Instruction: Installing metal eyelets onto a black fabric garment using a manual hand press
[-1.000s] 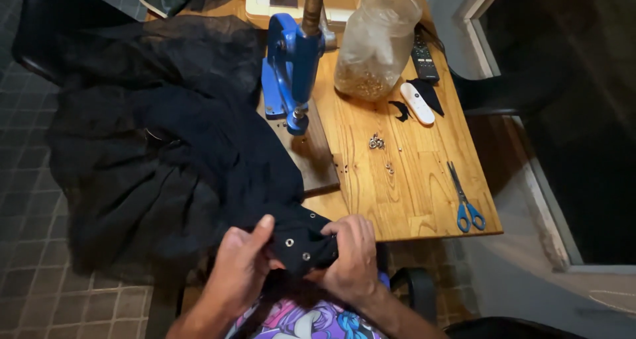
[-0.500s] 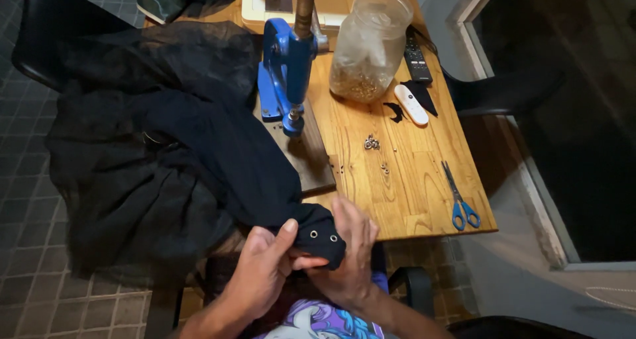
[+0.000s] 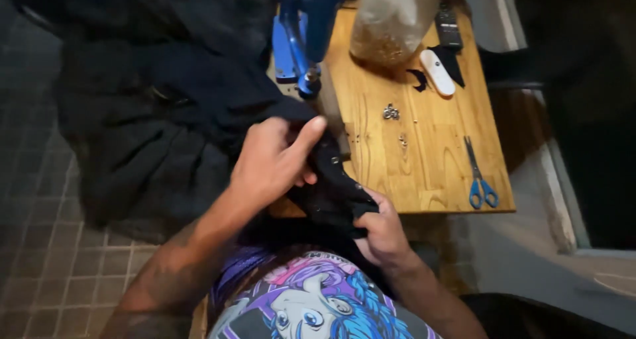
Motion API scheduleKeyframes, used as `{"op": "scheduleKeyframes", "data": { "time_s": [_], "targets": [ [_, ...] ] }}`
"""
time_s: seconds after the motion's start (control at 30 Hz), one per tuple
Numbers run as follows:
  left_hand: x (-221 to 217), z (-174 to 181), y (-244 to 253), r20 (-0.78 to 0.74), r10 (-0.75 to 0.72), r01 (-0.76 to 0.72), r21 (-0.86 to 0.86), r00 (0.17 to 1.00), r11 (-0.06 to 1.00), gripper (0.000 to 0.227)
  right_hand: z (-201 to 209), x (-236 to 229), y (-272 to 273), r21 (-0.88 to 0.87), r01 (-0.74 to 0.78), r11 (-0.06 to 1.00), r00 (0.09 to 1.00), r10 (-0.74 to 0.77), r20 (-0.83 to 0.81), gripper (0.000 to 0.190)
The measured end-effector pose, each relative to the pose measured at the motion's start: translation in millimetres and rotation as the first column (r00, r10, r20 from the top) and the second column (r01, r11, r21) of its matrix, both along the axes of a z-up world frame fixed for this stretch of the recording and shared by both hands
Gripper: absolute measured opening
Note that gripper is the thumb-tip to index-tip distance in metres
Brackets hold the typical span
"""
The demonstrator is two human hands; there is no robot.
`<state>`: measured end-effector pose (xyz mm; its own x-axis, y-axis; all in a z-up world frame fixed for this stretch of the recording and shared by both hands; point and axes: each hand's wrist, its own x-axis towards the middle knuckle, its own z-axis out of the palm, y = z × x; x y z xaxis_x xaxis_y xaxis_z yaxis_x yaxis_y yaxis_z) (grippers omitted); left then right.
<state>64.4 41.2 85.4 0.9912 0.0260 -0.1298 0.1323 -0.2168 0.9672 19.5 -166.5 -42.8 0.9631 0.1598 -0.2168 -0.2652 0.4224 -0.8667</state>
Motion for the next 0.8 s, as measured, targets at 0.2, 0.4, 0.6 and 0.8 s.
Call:
{"op": "scheduleKeyframes", "data": {
  "time_s": [0.2,0.4,0.6,0.8],
  "targets": [
    [27,-4,-6,0.095,-0.110,0.084,0.248,0.989,0.965,0.050,30,-11,8,0.338,-0.015,0.941,0.997,0.042,-0.071,0.061],
    [17,-25,-5,0.216,-0.082,0.061,0.105,0.973,0.993,0.025,16,-7,1,0.428,0.094,0.899,0.947,0.052,-0.316,0.083],
    [-30,-58,15,0.468,0.127,-0.135,-0.016,0.874,0.991,0.014,23,-3,-2,0.604,-0.031,0.796,0.972,0.166,-0.169,0.077],
    [-74,-76,14,0.246,-0.017,0.017,0.001,0.969,1.000,0.037,23,4,-1,0.400,0.187,0.897,0.857,0.049,-0.513,0.092]
  ]
}}
